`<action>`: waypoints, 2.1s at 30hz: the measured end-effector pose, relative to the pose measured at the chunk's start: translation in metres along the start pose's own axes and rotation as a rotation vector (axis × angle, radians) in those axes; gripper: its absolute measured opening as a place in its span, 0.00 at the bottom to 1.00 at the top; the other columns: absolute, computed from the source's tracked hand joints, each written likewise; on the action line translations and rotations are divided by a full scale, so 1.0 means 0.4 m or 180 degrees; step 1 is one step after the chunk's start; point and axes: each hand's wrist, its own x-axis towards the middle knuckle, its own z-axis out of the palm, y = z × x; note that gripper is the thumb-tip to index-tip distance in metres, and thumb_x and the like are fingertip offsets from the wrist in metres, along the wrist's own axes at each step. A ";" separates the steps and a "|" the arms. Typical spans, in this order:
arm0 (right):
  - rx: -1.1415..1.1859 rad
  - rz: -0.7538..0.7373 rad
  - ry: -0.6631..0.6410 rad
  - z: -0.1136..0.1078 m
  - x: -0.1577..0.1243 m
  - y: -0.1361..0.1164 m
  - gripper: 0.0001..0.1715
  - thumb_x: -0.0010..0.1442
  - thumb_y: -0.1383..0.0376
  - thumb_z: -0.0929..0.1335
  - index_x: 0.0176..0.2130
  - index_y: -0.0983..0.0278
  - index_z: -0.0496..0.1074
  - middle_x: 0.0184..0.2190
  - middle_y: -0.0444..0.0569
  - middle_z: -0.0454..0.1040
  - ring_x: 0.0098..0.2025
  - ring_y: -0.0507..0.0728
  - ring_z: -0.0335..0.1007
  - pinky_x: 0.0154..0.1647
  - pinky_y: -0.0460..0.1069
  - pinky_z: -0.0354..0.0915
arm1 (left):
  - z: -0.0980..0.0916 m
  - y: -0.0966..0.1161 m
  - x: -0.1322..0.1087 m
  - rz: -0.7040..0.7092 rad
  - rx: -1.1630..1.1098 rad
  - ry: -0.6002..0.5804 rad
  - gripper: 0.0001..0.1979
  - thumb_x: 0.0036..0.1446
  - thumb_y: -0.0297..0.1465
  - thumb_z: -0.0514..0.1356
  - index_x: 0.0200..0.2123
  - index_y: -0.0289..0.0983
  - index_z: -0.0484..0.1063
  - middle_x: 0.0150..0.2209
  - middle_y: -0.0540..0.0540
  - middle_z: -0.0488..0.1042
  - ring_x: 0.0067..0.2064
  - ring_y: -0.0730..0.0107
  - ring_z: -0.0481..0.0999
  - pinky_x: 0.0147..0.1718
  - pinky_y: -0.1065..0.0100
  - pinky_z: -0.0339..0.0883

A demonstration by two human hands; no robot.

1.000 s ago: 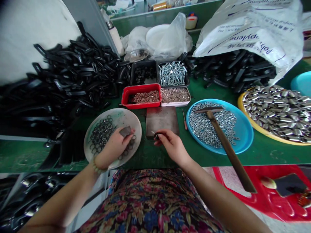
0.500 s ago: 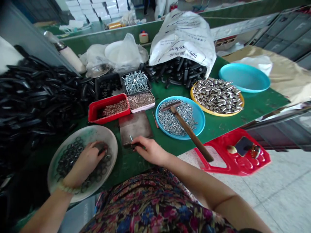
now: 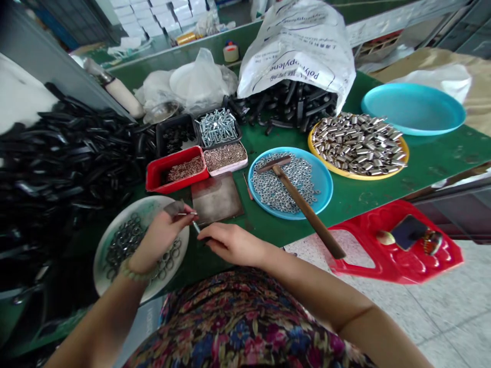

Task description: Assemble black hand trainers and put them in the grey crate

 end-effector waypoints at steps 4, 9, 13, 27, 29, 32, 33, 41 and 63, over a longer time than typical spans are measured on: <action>-0.0004 0.0191 0.0402 -0.013 -0.004 0.009 0.13 0.61 0.72 0.61 0.46 0.63 0.67 0.40 0.50 0.74 0.43 0.53 0.72 0.45 0.48 0.68 | 0.077 0.026 0.022 -0.0529 -0.2128 -0.0223 0.11 0.44 0.32 0.68 0.30 0.35 0.71 0.31 0.50 0.76 0.35 0.71 0.76 0.39 0.71 0.70; -0.0004 0.0373 0.0642 -0.039 -0.026 0.032 0.13 0.61 0.72 0.62 0.45 0.63 0.68 0.39 0.48 0.75 0.41 0.53 0.72 0.44 0.48 0.69 | 0.109 0.015 0.039 -0.0842 -0.2897 -0.0191 0.12 0.45 0.30 0.69 0.32 0.33 0.71 0.34 0.47 0.78 0.35 0.74 0.77 0.39 0.73 0.71; 0.0132 0.0446 0.0642 -0.066 -0.039 0.050 0.23 0.61 0.73 0.61 0.55 0.62 0.63 0.47 0.50 0.74 0.44 0.53 0.73 0.47 0.50 0.69 | 0.121 0.024 0.055 -0.0654 -0.2497 -0.0814 0.16 0.42 0.27 0.70 0.35 0.35 0.69 0.32 0.50 0.77 0.35 0.73 0.77 0.39 0.72 0.70; 0.0394 0.1076 0.2456 -0.232 -0.228 0.126 0.13 0.63 0.63 0.64 0.48 0.57 0.69 0.40 0.47 0.75 0.40 0.55 0.76 0.44 0.53 0.72 | 0.374 0.181 0.358 0.2665 0.3028 -0.1306 0.08 0.57 0.19 0.54 0.33 0.30 0.73 0.34 0.36 0.75 0.44 0.58 0.74 0.43 0.61 0.68; 0.0463 0.1090 0.2489 -0.237 -0.231 0.119 0.12 0.63 0.63 0.65 0.47 0.57 0.69 0.39 0.47 0.75 0.39 0.54 0.76 0.44 0.53 0.72 | 0.373 0.173 0.360 0.2738 0.2986 -0.1245 0.08 0.57 0.20 0.55 0.32 0.30 0.74 0.36 0.35 0.75 0.44 0.59 0.74 0.44 0.60 0.68; 0.0667 0.1073 0.2382 -0.221 -0.215 0.102 0.10 0.63 0.63 0.64 0.46 0.57 0.68 0.38 0.46 0.75 0.39 0.54 0.76 0.43 0.52 0.72 | 0.349 0.164 0.335 0.2169 0.1652 -0.0957 0.08 0.59 0.24 0.54 0.37 0.32 0.74 0.38 0.39 0.75 0.41 0.63 0.75 0.44 0.62 0.69; 0.0708 0.1071 0.2288 -0.212 -0.205 0.096 0.10 0.63 0.63 0.64 0.46 0.58 0.68 0.38 0.46 0.75 0.39 0.54 0.76 0.44 0.52 0.72 | 0.338 0.162 0.321 0.1796 0.0945 -0.0926 0.09 0.60 0.25 0.54 0.39 0.34 0.73 0.37 0.41 0.76 0.39 0.66 0.76 0.42 0.63 0.70; 0.0711 0.0974 0.1541 -0.146 -0.108 0.063 0.10 0.64 0.65 0.62 0.46 0.60 0.66 0.37 0.46 0.75 0.38 0.53 0.75 0.42 0.50 0.70 | 0.219 0.114 0.175 -0.0492 -0.2928 -0.1245 0.11 0.49 0.23 0.65 0.38 0.34 0.75 0.34 0.48 0.77 0.35 0.77 0.77 0.40 0.76 0.70; 0.2521 0.1207 0.1052 -0.049 0.045 0.020 0.08 0.54 0.58 0.72 0.35 0.56 0.72 0.25 0.45 0.73 0.24 0.52 0.70 0.25 0.47 0.69 | 0.007 0.066 0.061 0.1878 0.0101 0.0015 0.24 0.49 0.13 0.52 0.48 0.36 0.72 0.53 0.42 0.70 0.59 0.62 0.64 0.61 0.55 0.55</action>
